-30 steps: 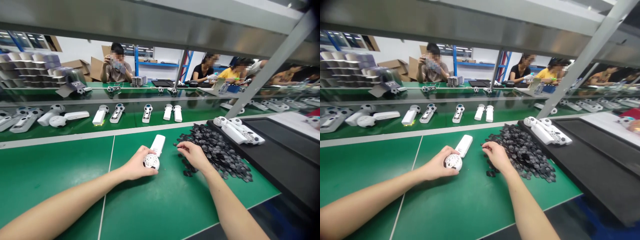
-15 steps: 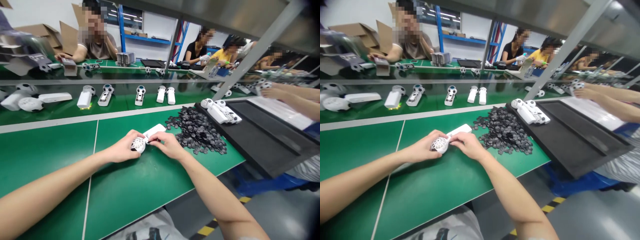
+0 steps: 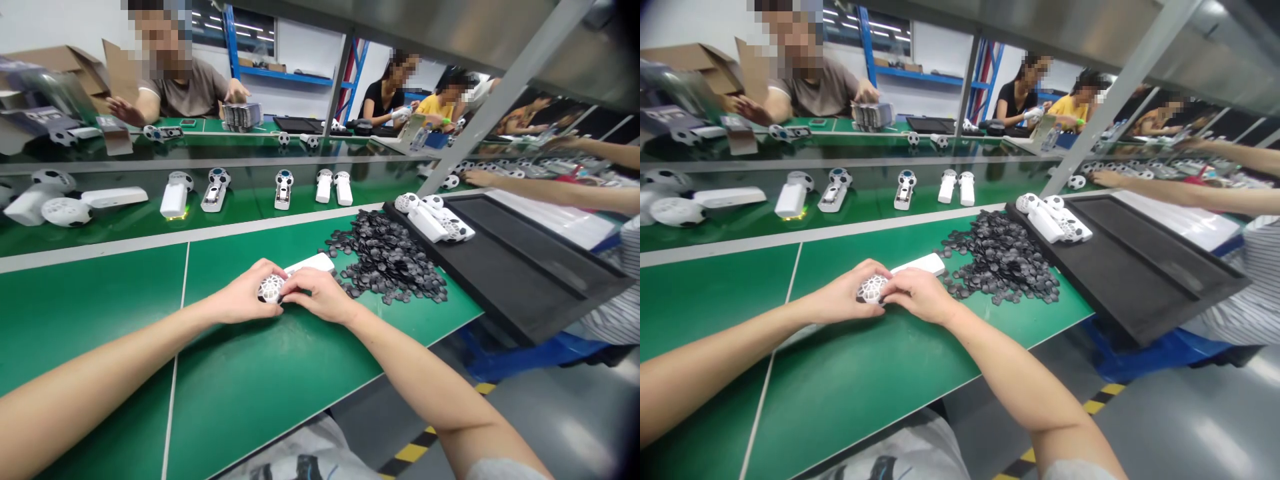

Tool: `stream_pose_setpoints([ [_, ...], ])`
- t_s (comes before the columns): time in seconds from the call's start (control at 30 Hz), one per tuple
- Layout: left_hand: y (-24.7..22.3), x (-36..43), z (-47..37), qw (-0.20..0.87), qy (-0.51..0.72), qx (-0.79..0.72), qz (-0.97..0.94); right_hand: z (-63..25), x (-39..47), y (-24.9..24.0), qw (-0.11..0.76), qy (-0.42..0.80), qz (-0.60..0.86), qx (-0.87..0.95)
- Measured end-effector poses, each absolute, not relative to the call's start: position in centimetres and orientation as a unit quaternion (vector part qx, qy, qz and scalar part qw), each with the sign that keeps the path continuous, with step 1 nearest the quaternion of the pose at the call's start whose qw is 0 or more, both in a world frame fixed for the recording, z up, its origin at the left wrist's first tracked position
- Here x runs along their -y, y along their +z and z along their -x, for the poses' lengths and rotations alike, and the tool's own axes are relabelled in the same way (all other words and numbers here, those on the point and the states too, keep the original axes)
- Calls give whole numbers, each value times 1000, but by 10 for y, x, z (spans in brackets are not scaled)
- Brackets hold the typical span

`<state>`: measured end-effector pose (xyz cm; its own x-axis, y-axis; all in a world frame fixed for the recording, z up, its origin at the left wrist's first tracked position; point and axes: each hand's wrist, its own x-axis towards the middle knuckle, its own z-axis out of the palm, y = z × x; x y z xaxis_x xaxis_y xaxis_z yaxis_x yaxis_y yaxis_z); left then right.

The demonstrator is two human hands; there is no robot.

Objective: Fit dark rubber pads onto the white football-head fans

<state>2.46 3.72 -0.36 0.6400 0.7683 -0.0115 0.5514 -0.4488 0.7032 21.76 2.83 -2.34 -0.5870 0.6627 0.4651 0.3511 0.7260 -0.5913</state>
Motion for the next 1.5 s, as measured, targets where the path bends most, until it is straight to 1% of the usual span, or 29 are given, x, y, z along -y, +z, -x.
stream_pose_setpoints([
  [0.13,-7,-34,-29,322,189,-418,-828,-216,-29,-24,350,236,336,842],
  [0.23,-8,-34,-31,324,194,-423,-824,-216,-31,-23,333,241,353,841],
  [0.4,-12,-33,-33,317,221,-426,-818,-214,-30,-24,320,219,380,840],
  [0.5,-13,-32,-32,328,233,-425,-811,-212,-29,-24,327,206,381,840],
  [0.57,-12,-35,-30,342,239,-433,-799,-212,-30,-23,346,196,380,835],
  [0.67,-5,-55,-30,341,263,-460,-777,-219,-34,-20,394,167,398,811],
  [0.73,0,-82,-33,305,296,-478,-768,-228,-39,-19,415,144,425,792],
  [0.8,5,-118,-36,252,335,-493,-763,-238,-43,-20,412,129,448,783],
  [0.9,10,-174,-34,177,369,-522,-749,-255,-49,-26,385,118,481,779],
  [1.0,12,-213,-5,102,370,-574,-723,-273,-52,-32,342,75,548,760],
  [1.07,13,-223,31,49,358,-628,-689,-284,-54,-34,280,30,612,739],
  [1.13,14,-222,76,6,331,-687,-646,-293,-54,-33,198,2,672,713],
  [1.23,16,-211,143,-32,268,-761,-590,-300,-52,-32,93,9,714,694],
  [1.3,16,-203,177,-44,228,-792,-565,-301,-51,-34,51,28,711,701],
  [1.4,11,-197,205,-38,180,-810,-556,-300,-50,-41,31,36,691,721],
  [1.5,5,-196,209,-23,148,-810,-567,-300,-51,-49,48,27,681,730],
])
